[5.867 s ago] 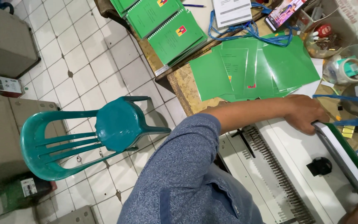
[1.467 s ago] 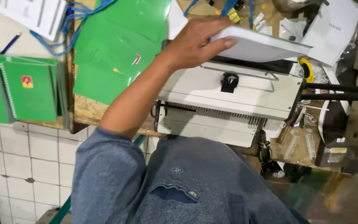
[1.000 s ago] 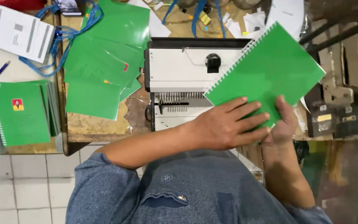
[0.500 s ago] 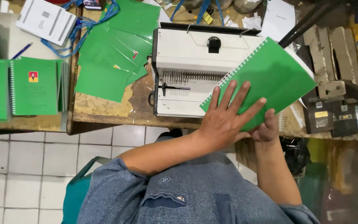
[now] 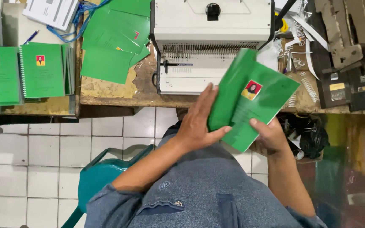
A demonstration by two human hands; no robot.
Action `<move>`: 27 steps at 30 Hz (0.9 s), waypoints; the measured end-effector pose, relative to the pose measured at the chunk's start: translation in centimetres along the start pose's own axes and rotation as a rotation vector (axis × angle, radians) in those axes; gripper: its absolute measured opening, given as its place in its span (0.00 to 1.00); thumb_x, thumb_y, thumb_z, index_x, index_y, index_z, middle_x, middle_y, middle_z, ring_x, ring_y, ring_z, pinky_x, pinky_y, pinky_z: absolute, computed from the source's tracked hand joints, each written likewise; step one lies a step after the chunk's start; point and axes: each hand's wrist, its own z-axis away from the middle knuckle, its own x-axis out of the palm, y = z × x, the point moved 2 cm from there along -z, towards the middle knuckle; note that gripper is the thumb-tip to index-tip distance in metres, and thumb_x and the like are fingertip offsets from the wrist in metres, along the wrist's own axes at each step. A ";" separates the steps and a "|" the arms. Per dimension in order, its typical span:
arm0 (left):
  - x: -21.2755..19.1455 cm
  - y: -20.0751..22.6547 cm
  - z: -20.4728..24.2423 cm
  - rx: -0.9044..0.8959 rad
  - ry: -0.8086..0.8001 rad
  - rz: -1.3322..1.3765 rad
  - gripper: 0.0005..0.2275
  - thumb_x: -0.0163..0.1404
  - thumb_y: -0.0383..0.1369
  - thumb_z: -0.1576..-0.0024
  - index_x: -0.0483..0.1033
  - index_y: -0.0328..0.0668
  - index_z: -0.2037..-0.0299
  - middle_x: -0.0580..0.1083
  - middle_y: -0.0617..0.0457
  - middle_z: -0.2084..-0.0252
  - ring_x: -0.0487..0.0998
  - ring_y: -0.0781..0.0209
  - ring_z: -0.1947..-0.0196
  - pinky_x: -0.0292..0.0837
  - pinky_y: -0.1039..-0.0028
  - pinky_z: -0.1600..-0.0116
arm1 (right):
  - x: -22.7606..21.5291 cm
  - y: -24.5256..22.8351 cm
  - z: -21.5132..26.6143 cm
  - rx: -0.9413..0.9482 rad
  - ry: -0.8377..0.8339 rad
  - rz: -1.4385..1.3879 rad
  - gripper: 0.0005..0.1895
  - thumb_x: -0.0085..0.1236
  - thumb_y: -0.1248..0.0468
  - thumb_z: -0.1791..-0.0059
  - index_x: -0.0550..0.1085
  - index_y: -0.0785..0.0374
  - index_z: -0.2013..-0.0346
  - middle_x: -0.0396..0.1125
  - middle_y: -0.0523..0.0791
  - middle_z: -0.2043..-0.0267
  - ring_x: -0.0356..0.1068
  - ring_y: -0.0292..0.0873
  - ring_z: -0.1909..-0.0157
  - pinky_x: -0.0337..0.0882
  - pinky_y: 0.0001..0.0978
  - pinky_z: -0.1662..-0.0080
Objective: The person uses a spiral binding machine to bind green notebook covers. They insert the covers into the machine, feed a spiral wire through the holes, and use pliers to close the wire ends. The finished notebooks are stacked on the table.
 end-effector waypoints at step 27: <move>-14.4 -15.0 10.3 -0.378 0.264 1.688 0.12 0.45 0.30 0.30 0.68 0.37 0.38 0.76 0.48 0.48 0.79 0.65 0.56 0.78 0.77 0.53 | 23.3 -9.1 -5.5 -0.209 -0.155 0.636 0.28 0.53 0.64 0.47 0.57 0.66 0.33 0.64 0.53 0.53 0.64 0.44 0.59 0.66 0.32 0.63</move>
